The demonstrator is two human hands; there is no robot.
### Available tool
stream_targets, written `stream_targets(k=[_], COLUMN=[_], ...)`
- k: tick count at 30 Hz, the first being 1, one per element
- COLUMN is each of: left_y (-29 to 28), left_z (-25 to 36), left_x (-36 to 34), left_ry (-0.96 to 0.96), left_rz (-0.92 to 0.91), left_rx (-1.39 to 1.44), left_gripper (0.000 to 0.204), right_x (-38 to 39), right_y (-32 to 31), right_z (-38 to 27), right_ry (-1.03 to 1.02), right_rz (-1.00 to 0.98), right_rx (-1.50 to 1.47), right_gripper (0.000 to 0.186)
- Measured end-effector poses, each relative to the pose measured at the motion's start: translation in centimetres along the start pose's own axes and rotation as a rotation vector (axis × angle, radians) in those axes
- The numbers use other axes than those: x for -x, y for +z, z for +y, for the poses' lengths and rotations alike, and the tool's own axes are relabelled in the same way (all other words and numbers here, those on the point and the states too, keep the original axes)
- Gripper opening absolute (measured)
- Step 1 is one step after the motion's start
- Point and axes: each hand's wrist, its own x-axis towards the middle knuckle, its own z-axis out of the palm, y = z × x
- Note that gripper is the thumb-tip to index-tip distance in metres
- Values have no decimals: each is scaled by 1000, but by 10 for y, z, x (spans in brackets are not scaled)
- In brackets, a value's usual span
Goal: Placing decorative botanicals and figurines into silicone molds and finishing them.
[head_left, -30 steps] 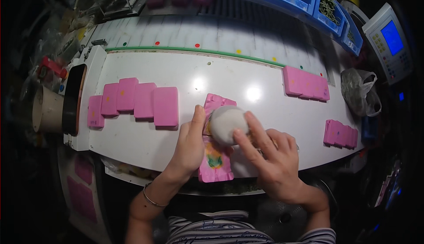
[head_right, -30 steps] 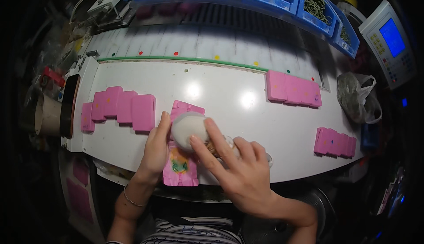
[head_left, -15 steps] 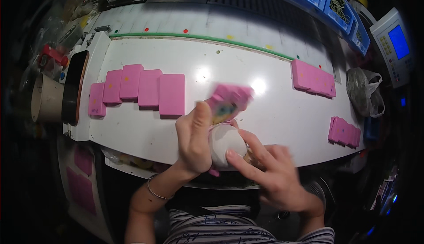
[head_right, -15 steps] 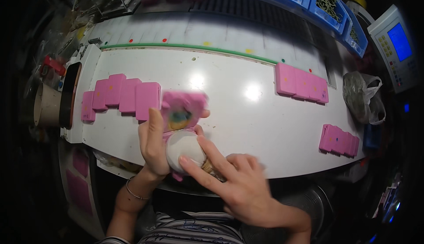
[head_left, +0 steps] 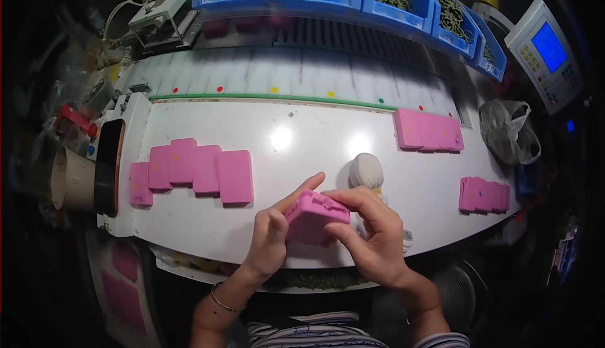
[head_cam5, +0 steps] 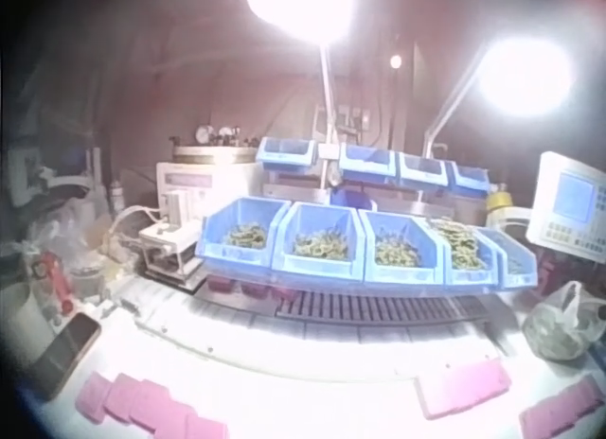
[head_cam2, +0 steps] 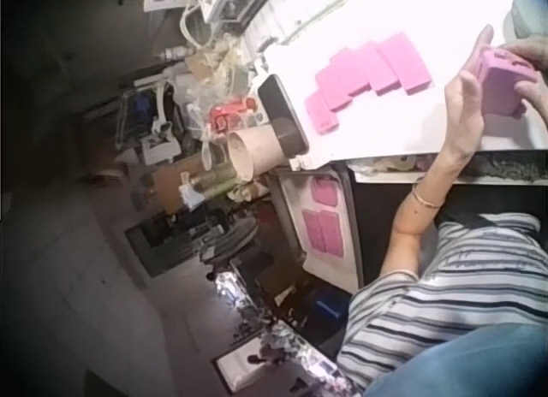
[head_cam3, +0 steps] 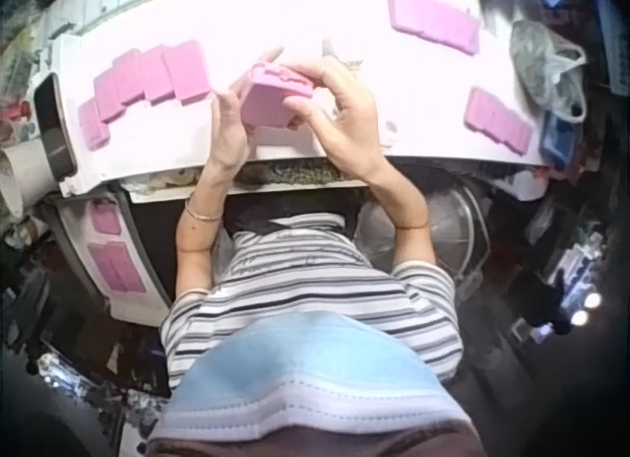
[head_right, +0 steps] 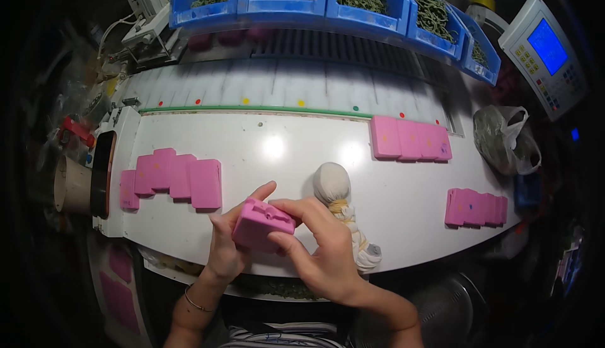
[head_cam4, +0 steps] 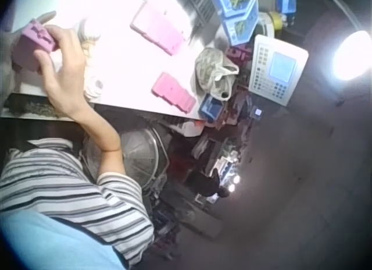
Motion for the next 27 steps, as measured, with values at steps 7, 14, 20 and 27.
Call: stream_targets(k=[7, 14, 20, 27], left_y=[-12, -73, -222, -279], left_z=[25, 63, 142, 125], left_x=[-4, -34, -123, -168], left_ry=[-29, -159, -19, 29], left_rz=[-180, 284, 737, 855], left_rx=[-161, -209, -1253, -1604], left_gripper=[64, 44, 38, 43], right_x=[-7, -17, 8, 7], right_y=[10, 29, 4, -13], right_z=[3, -3, -21, -19], right_ry=[-11, 1, -110, -40], right_rz=[-45, 94, -88, -119], right_rx=[-36, 57, 179, 193], right_gripper=[27, 41, 34, 32])
